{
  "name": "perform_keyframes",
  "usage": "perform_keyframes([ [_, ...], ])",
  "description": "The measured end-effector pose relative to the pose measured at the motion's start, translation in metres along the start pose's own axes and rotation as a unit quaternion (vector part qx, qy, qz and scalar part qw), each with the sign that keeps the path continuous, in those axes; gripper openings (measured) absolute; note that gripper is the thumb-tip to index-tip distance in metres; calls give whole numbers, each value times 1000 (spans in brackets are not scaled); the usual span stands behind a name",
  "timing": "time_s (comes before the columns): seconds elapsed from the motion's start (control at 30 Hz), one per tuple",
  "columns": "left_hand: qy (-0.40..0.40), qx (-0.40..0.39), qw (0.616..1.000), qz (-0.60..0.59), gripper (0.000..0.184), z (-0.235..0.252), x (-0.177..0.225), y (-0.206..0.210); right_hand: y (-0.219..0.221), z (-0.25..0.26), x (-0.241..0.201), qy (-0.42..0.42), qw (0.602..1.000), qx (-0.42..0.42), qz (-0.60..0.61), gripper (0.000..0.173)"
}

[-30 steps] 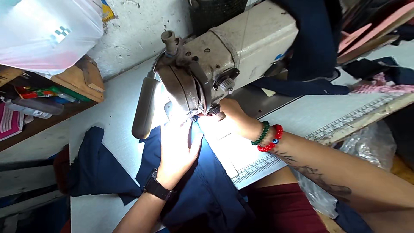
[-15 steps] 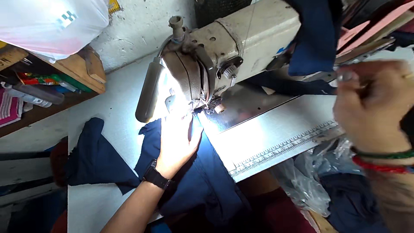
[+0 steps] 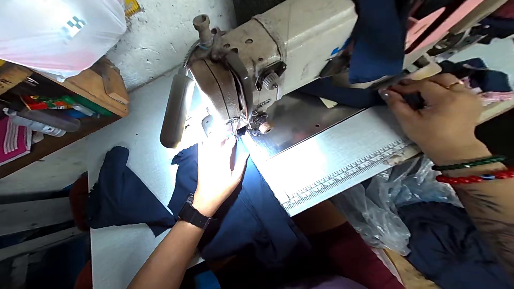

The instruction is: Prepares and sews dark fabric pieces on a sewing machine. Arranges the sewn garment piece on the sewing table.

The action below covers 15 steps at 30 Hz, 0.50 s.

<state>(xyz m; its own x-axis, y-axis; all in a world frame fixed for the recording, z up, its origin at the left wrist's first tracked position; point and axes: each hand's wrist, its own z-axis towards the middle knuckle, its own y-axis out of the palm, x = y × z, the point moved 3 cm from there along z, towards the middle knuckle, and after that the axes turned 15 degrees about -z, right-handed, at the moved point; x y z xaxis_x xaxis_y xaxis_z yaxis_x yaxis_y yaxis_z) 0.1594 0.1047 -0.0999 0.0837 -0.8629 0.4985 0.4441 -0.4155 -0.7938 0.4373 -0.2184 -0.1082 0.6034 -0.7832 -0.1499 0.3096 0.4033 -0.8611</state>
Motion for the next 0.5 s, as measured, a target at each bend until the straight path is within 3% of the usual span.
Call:
perform_keyframes([
  [0.3, 3, 4, 1000, -10, 49, 0, -2, 1, -2, -8, 6, -4, 997, 75, 29, 35],
  [0.4, -7, -7, 1000, -7, 50, 3, -4, 1, -4, -9, 4, -10, 997, 71, 30, 45],
  [0.5, 2, -19, 1000, -17, 52, 2, -2, -2, -26, -31, -29, -43, 996, 50, 65, 55],
])
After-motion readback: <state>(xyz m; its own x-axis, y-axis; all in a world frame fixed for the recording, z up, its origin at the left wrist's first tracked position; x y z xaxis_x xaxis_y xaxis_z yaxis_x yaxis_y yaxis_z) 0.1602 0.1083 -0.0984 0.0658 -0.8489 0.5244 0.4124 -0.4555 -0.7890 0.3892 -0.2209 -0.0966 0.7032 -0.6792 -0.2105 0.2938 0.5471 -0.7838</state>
